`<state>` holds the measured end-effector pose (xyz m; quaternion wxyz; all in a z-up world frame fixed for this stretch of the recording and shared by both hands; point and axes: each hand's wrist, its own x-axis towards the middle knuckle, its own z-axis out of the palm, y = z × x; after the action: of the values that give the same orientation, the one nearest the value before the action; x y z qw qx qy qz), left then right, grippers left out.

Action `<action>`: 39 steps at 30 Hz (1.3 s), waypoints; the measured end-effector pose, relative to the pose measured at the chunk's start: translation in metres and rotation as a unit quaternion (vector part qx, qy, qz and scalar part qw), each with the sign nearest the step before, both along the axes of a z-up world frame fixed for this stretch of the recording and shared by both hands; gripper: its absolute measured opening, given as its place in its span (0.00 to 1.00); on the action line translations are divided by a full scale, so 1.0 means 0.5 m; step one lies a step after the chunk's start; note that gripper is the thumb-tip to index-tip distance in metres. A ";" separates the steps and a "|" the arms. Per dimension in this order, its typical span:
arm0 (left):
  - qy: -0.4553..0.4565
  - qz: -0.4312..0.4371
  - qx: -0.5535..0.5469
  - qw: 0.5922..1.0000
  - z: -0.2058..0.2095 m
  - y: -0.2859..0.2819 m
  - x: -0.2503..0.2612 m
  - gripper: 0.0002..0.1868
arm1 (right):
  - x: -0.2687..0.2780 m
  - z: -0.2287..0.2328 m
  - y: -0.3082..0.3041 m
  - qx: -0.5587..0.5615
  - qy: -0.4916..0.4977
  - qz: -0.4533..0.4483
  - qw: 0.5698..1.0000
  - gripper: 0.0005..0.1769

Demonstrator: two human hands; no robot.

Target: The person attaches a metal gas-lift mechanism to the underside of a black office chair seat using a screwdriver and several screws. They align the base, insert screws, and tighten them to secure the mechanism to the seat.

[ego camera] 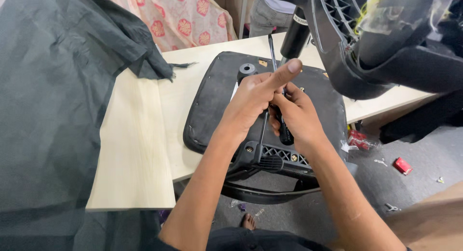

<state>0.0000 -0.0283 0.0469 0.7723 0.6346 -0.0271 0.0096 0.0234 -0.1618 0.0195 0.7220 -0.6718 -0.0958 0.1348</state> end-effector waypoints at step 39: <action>0.187 0.214 0.381 0.880 -0.432 0.190 0.161 0.12 | 0.202 -0.179 0.076 -0.141 0.115 0.079 0.980 0.13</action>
<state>0.0806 0.0668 -0.1692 0.4407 0.8602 0.2528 0.0441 0.1246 -0.1238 -0.0698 0.6131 -0.7373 -0.0453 0.2801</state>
